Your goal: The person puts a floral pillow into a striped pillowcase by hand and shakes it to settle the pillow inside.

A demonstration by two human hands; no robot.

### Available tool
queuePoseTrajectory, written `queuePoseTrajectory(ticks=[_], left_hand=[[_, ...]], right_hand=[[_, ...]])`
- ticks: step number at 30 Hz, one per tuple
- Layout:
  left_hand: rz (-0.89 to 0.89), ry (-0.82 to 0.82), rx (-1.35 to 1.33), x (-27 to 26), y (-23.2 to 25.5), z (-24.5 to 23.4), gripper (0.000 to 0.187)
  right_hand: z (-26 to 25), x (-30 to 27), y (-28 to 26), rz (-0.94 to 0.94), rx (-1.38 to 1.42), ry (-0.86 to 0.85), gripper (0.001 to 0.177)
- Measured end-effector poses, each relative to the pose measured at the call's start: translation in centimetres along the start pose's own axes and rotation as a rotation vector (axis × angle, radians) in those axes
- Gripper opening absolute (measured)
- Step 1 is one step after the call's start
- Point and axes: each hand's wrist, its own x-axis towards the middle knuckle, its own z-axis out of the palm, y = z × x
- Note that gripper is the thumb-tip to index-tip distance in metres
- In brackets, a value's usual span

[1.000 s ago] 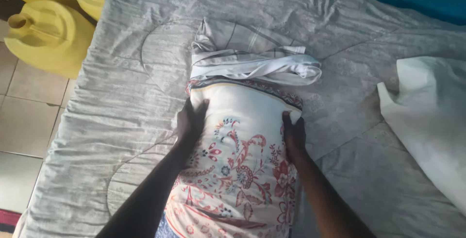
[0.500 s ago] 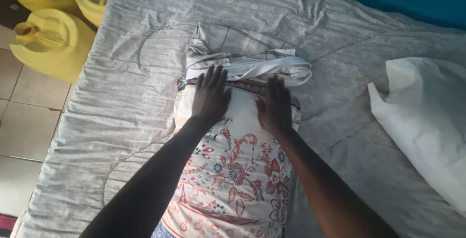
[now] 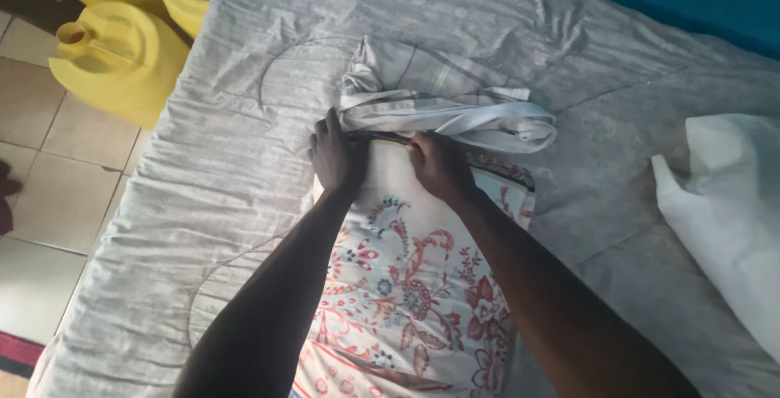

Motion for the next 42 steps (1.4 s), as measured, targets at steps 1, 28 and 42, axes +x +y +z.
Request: queuePoseTrajectory(ticks=[1, 28, 42], left_hand=[[0.012, -0.006, 0.005, 0.4, -0.2, 0.0, 0.066], [-0.096, -0.506, -1.211, 2.3, -6.5, 1.0, 0.021], [0.117, -0.192, -0.972, 1.3, -1.5, -3.2, 0.035]], right_hand=[[0.7, 0.8, -0.7, 0.047, 0.022, -0.059, 0.021], [0.4, 4.7, -4.3, 0.068, 0.453, -0.187, 0.046], [1.2, 4.3, -4.9, -0.267, 0.072, -0.071, 0.034]])
